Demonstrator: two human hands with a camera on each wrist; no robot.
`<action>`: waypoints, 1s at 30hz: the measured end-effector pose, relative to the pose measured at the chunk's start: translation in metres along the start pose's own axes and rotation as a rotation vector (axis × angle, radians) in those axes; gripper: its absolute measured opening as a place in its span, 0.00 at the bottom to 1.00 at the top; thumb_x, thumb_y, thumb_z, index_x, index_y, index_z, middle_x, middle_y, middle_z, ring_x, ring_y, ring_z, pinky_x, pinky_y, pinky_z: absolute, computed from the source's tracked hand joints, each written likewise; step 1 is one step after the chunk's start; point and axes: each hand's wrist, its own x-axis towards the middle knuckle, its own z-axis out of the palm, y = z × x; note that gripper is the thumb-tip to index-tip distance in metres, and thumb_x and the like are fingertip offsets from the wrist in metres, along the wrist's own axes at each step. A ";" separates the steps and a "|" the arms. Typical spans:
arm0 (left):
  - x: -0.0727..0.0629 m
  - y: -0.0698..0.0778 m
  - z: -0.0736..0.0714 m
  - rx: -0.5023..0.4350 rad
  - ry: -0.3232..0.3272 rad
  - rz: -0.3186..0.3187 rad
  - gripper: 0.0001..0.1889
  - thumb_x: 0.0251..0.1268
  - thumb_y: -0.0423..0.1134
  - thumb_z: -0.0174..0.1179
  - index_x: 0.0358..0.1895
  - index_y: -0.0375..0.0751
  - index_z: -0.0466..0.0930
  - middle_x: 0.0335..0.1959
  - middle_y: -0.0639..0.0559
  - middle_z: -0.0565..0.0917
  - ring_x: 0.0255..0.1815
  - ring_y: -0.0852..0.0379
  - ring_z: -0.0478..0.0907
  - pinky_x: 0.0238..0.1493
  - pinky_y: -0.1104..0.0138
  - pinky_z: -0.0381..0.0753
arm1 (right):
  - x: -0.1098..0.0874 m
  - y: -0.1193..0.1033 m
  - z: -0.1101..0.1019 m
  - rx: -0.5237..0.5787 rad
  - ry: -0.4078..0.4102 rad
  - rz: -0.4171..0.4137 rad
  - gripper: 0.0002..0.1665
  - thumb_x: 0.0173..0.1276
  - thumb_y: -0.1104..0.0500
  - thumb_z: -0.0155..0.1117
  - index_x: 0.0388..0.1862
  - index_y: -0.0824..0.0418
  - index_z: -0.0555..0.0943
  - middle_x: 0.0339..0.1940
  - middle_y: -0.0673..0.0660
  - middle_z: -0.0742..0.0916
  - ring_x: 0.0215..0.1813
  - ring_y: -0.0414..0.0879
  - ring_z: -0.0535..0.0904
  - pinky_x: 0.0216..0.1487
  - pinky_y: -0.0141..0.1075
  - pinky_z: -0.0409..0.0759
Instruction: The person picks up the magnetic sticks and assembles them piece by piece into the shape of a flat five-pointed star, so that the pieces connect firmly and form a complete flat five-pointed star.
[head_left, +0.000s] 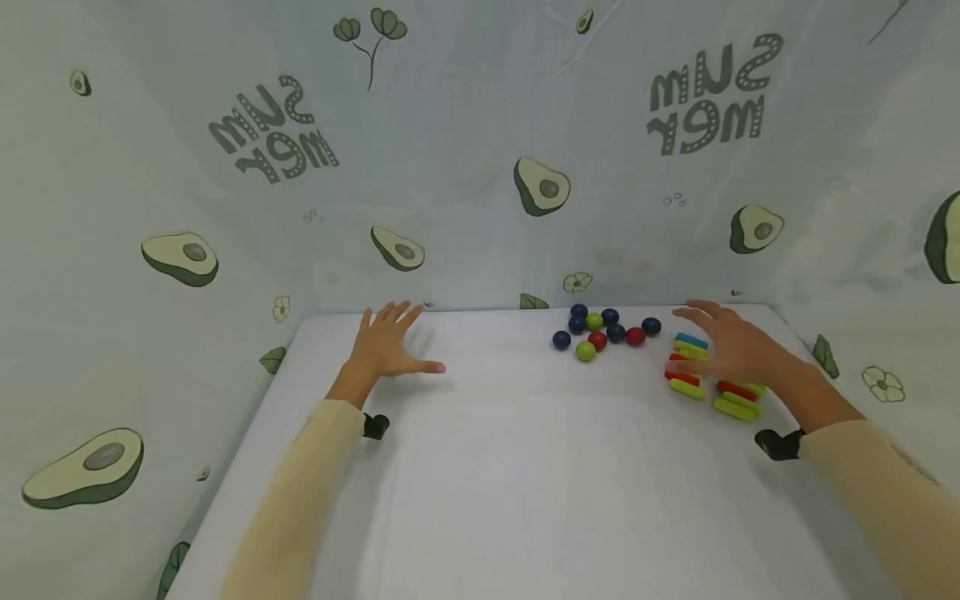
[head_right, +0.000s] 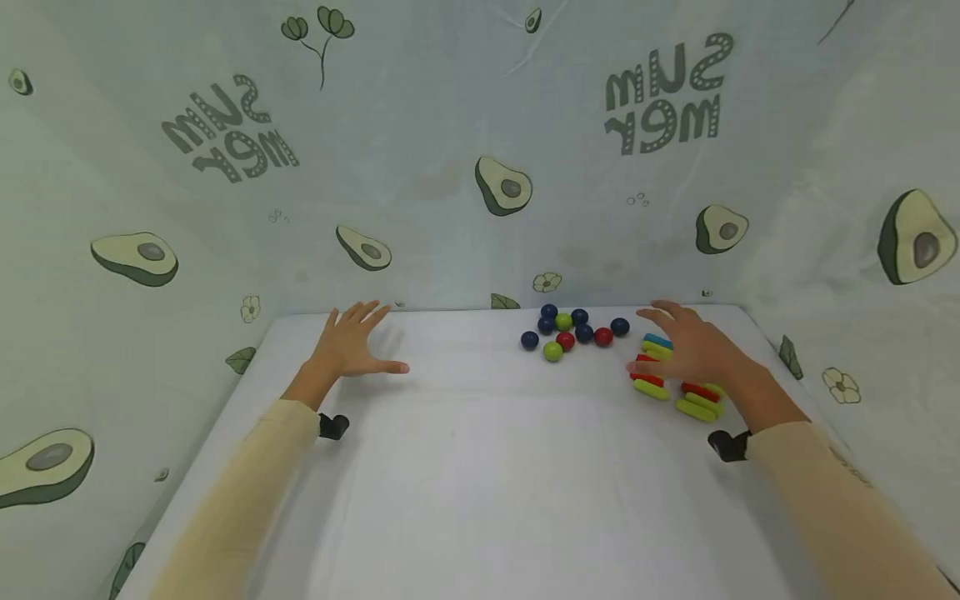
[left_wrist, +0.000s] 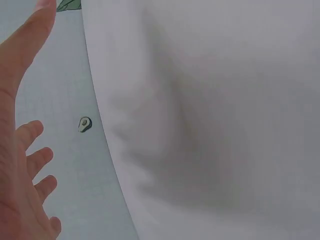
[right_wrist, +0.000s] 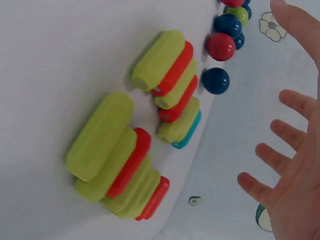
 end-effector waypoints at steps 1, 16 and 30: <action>0.000 0.003 0.003 -0.009 0.003 0.008 0.67 0.39 0.86 0.61 0.84 0.58 0.50 0.86 0.49 0.51 0.86 0.41 0.47 0.81 0.37 0.37 | -0.003 0.000 0.004 0.007 -0.002 -0.001 0.64 0.58 0.25 0.69 0.80 0.60 0.60 0.81 0.73 0.57 0.76 0.77 0.54 0.63 0.79 0.61; 0.012 0.065 0.047 -0.224 0.098 0.142 0.59 0.43 0.79 0.67 0.80 0.57 0.61 0.80 0.50 0.66 0.80 0.44 0.62 0.78 0.45 0.60 | -0.042 -0.013 0.047 0.128 0.099 0.042 0.48 0.59 0.34 0.75 0.66 0.65 0.74 0.59 0.73 0.79 0.60 0.70 0.73 0.50 0.64 0.83; 0.044 0.137 0.070 -0.413 -0.008 0.200 0.51 0.58 0.67 0.70 0.82 0.57 0.57 0.81 0.50 0.64 0.81 0.48 0.60 0.79 0.52 0.63 | -0.051 -0.018 0.074 0.208 0.167 0.053 0.28 0.62 0.54 0.77 0.54 0.70 0.82 0.43 0.64 0.86 0.45 0.58 0.79 0.44 0.52 0.84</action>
